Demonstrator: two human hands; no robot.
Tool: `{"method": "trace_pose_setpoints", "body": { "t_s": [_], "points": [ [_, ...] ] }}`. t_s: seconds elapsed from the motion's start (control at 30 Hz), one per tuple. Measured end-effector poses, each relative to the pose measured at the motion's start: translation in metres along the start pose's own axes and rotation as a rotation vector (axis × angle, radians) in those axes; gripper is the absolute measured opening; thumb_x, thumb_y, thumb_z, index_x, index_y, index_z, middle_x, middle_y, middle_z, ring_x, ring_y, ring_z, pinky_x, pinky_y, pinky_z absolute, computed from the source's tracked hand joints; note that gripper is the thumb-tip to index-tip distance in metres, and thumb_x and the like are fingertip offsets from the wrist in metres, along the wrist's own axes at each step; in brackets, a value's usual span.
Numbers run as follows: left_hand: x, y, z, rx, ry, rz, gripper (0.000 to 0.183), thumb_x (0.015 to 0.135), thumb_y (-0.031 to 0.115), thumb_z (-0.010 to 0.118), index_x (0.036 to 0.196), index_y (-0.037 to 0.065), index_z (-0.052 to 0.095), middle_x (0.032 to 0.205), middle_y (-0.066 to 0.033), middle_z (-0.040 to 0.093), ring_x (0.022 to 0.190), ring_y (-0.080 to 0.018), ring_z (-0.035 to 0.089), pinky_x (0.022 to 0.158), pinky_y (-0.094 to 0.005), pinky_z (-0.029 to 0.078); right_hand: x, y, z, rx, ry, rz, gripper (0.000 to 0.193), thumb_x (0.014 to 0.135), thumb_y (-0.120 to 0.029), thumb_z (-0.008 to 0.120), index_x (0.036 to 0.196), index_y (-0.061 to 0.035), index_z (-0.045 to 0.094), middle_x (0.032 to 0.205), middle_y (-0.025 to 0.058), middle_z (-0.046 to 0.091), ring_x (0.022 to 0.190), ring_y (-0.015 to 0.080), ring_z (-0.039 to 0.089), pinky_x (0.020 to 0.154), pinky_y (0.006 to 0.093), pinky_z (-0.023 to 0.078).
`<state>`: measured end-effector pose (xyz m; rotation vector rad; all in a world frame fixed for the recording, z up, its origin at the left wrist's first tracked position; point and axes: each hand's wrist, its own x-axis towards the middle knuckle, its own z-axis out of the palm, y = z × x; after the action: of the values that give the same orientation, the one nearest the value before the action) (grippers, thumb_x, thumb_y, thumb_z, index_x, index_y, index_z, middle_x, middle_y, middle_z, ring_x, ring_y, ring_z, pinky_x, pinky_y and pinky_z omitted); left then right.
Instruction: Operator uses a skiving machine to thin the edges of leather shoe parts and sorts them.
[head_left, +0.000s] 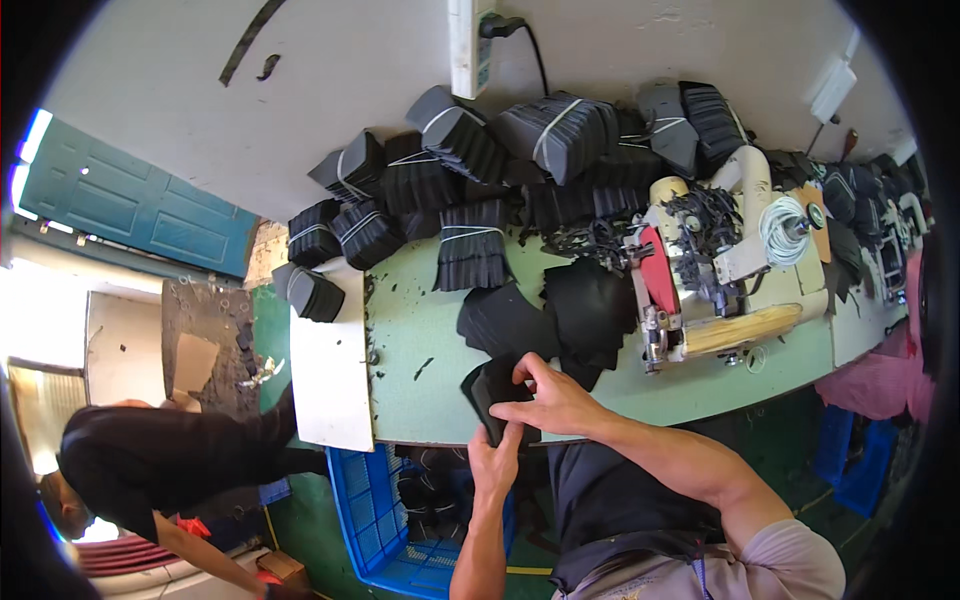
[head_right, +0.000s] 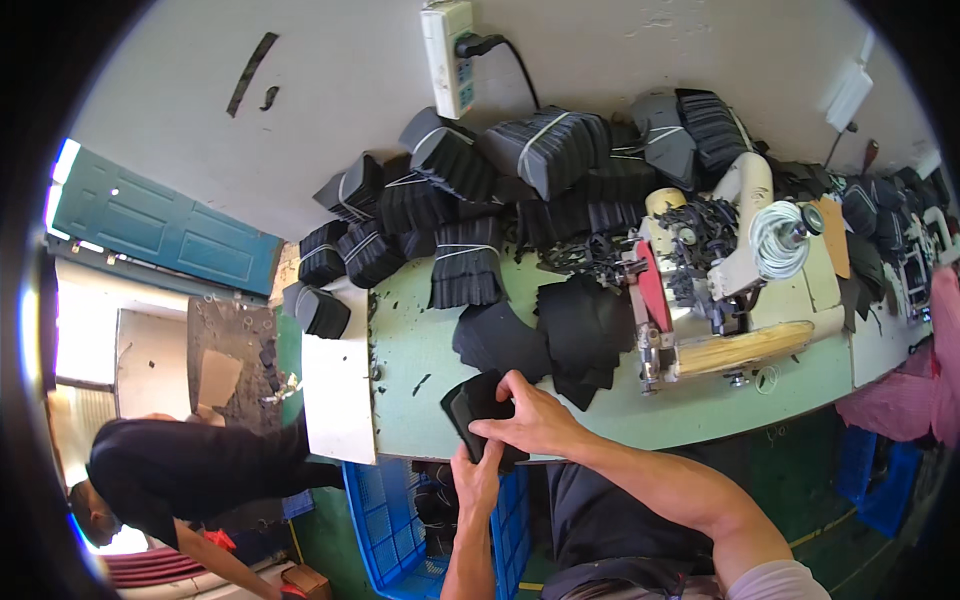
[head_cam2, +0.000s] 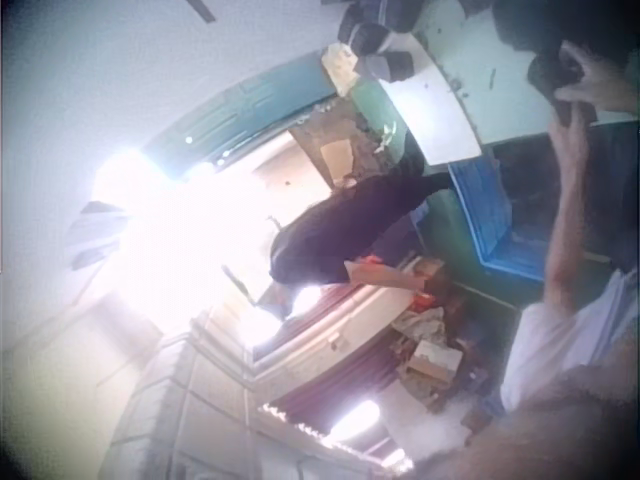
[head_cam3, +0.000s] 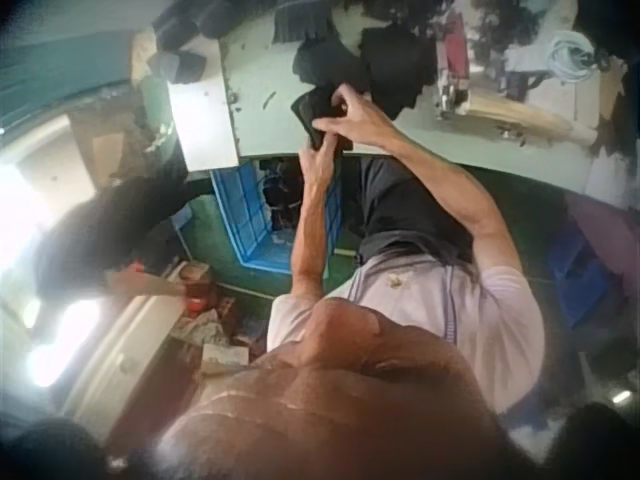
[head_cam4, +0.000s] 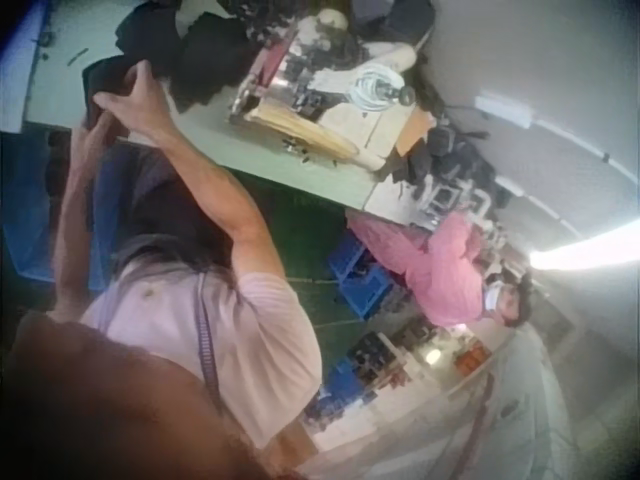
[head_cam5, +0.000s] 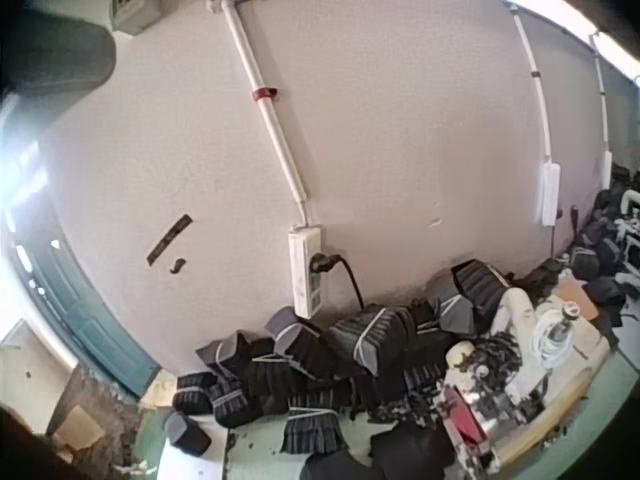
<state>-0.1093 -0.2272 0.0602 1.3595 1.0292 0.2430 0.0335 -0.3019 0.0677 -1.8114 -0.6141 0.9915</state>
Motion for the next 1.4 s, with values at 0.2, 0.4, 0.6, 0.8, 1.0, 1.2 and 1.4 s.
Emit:
{"method": "trace_pose_setpoints", "body": {
  "t_s": [0.2, 0.4, 0.6, 0.8, 1.0, 1.2, 1.4],
  "points": [
    [-0.001, 0.001, -0.004, -0.035, -0.101, -0.007, 0.038, 0.093, 0.03, 0.068, 0.112, -0.003, 0.065, 0.101, -0.0038, 0.067, 0.09, -0.0097, 0.059, 0.077, -0.0256, 0.049, 0.008, 0.014, 0.002, 0.367, -0.068, 0.11, 0.053, 0.072, -0.035, 0.085, 0.101, -0.0043, 0.053, 0.089, 0.0044, 0.057, 0.078, 0.0127, 0.056, 0.066, 0.0307, 0.046],
    [-0.001, -0.002, -0.009, -0.194, -0.203, -0.021, 0.04, 0.1, 0.032, 0.058, 0.125, 0.001, 0.059, 0.105, 0.0012, 0.063, 0.094, -0.0072, 0.054, 0.082, -0.0237, 0.046, 0.006, 0.005, 0.003, 0.416, -0.05, 0.12, 0.037, 0.078, -0.022, 0.081, 0.098, -0.0063, 0.053, 0.089, 0.0016, 0.053, 0.081, 0.0105, 0.054, 0.071, 0.0261, 0.045],
    [0.004, -0.005, -0.01, -0.017, -0.259, 0.125, 0.051, 0.1, 0.037, 0.056, 0.131, -0.003, 0.053, 0.115, -0.0053, 0.063, 0.105, -0.0124, 0.055, 0.093, -0.029, 0.045, 0.002, -0.008, 0.001, 0.471, -0.108, 0.138, 0.029, 0.082, -0.018, 0.075, 0.096, -0.0082, 0.052, 0.09, 0.002, 0.055, 0.084, 0.0111, 0.056, 0.073, 0.0274, 0.049],
    [0.006, 0.006, -0.003, -0.205, -0.17, -0.179, 0.041, 0.096, 0.031, 0.062, 0.12, -0.002, 0.062, 0.106, -0.0054, 0.067, 0.097, -0.0104, 0.058, 0.085, -0.0248, 0.047, 0.004, 0.008, -0.007, 0.458, -0.054, 0.116, 0.029, 0.081, -0.021, 0.074, 0.1, -0.0073, 0.056, 0.09, 0.0024, 0.059, 0.084, 0.0118, 0.057, 0.073, 0.0278, 0.049],
    [0.012, -0.047, -0.011, -0.029, 0.064, 0.065, 0.031, 0.097, 0.02, 0.054, 0.114, -0.005, 0.06, 0.102, -0.0106, 0.067, 0.094, -0.0181, 0.061, 0.082, -0.0332, 0.049, 0.0, 0.007, 0.025, -0.095, -0.038, -0.053, 0.052, 0.077, -0.033, 0.076, 0.112, -0.0027, 0.052, 0.09, 0.0183, 0.063, 0.079, 0.0291, 0.064, 0.074, 0.0411, 0.05],
    [0.013, -0.021, -0.011, -0.182, 0.157, 0.075, 0.029, 0.098, 0.019, 0.055, 0.115, -0.003, 0.059, 0.105, -0.0068, 0.064, 0.093, -0.0131, 0.057, 0.081, -0.0288, 0.047, 0.033, -0.01, -0.011, -0.574, 0.458, -0.347, 0.051, 0.075, -0.034, 0.078, 0.109, -0.0042, 0.055, 0.11, 0.02, 0.061, 0.098, 0.0366, 0.06, 0.084, 0.0444, 0.048],
    [0.017, -0.009, -0.007, 0.268, 0.174, 0.391, 0.022, 0.089, 0.01, 0.061, 0.106, -0.003, 0.059, 0.1, -0.0187, 0.059, 0.09, -0.0352, 0.06, 0.081, -0.0399, 0.048, 0.015, -0.009, 0.005, -0.071, 0.025, -0.209, 0.052, 0.076, -0.042, 0.082, 0.102, -0.0046, 0.057, 0.108, 0.0127, 0.061, 0.101, 0.0248, 0.059, 0.084, 0.0357, 0.048]
  ]
}}
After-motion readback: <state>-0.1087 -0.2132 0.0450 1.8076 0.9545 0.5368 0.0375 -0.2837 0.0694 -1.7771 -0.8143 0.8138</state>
